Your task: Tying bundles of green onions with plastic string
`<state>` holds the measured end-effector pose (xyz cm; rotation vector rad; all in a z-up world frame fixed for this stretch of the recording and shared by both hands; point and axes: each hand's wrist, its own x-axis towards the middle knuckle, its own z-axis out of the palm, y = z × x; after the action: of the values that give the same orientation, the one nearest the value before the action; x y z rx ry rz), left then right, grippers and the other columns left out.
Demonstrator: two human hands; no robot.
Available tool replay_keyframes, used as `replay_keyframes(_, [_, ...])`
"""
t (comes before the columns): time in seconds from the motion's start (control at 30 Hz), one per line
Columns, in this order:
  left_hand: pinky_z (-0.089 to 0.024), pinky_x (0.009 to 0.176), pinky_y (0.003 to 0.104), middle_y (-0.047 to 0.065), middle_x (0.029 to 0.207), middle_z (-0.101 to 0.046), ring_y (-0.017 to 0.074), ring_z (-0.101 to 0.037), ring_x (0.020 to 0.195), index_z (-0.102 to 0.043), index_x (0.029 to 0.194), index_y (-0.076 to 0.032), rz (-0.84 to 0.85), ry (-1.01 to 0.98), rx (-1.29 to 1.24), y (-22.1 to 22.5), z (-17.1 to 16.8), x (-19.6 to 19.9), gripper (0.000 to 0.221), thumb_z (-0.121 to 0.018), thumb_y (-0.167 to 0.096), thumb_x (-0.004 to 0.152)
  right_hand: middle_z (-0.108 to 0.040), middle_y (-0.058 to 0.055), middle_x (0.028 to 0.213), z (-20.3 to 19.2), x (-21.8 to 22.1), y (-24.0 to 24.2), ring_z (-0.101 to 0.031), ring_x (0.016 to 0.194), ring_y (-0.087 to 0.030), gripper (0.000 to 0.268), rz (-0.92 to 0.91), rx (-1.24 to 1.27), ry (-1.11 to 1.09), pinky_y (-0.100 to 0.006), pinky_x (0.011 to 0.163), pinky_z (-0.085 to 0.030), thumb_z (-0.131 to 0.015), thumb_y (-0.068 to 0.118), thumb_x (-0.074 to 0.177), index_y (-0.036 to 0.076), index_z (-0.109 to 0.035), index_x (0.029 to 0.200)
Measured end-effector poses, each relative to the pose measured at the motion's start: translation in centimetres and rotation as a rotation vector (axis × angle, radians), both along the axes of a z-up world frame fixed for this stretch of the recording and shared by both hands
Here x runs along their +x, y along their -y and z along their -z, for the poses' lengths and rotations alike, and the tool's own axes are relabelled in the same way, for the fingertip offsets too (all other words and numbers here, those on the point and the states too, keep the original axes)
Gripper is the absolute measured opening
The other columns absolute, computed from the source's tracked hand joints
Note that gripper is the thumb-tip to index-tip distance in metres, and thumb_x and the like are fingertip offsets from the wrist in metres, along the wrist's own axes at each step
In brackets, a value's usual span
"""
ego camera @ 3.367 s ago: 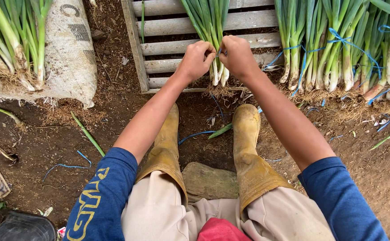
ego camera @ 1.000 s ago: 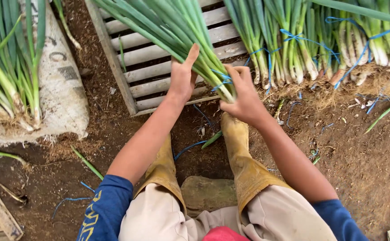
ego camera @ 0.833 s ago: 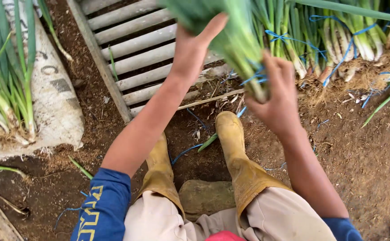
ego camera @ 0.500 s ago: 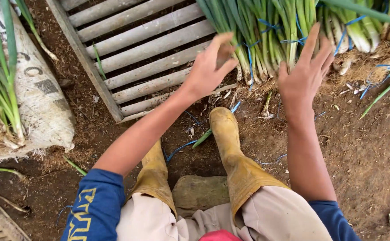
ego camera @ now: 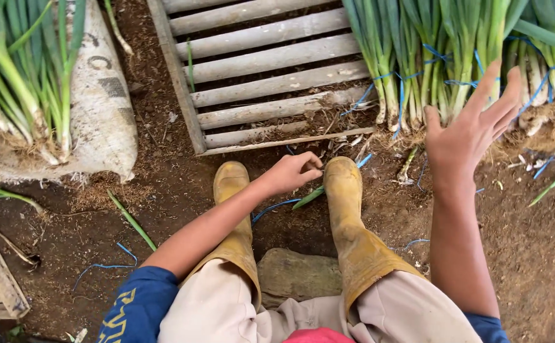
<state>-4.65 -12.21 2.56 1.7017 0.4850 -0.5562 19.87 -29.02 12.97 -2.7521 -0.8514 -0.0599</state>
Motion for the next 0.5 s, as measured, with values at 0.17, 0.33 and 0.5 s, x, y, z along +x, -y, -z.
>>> replay_keyframes(0.17, [-0.054,0.082,0.036,0.004,0.110,-0.078,0.0187,-0.072,0.097,-0.067,0.117,-0.014,-0.129,0.053,0.017,-1.6,-1.7,-0.8,0.028,-0.063,-0.031,0.096,-0.025,-0.030,0.158,1.9,-5.2,-4.8,-0.029,0.147,-0.052,0.059,-0.384,0.228,0.120,-0.077,0.119,-0.034,-0.079,0.004,0.100,-0.004,-0.050,0.151])
replay_keyframes(0.33, [-0.056,0.094,0.051,0.019,0.111,-0.074,0.0361,-0.071,0.108,-0.061,0.127,0.000,-0.210,0.138,-0.094,-3.9,-2.7,-4.7,0.031,-0.057,-0.022,0.105,-0.038,-0.023,0.152,4.6,-11.9,-10.7,-0.035,0.144,-0.048,0.064,-0.795,0.163,-0.096,-0.064,0.116,-0.030,-0.087,0.010,0.077,0.008,-0.060,0.135])
replay_keyframes(0.5, [-0.058,0.090,0.042,0.009,0.103,-0.077,0.0210,-0.075,0.096,-0.066,0.120,-0.009,-0.423,0.081,-0.088,-7.1,-1.4,-10.0,0.029,-0.063,-0.029,0.100,-0.042,-0.018,0.151,5.4,-15.6,-15.2,-0.041,0.144,-0.043,0.066,-1.015,0.079,-0.073,-0.058,0.116,-0.035,-0.086,0.019,0.075,0.010,-0.059,0.135])
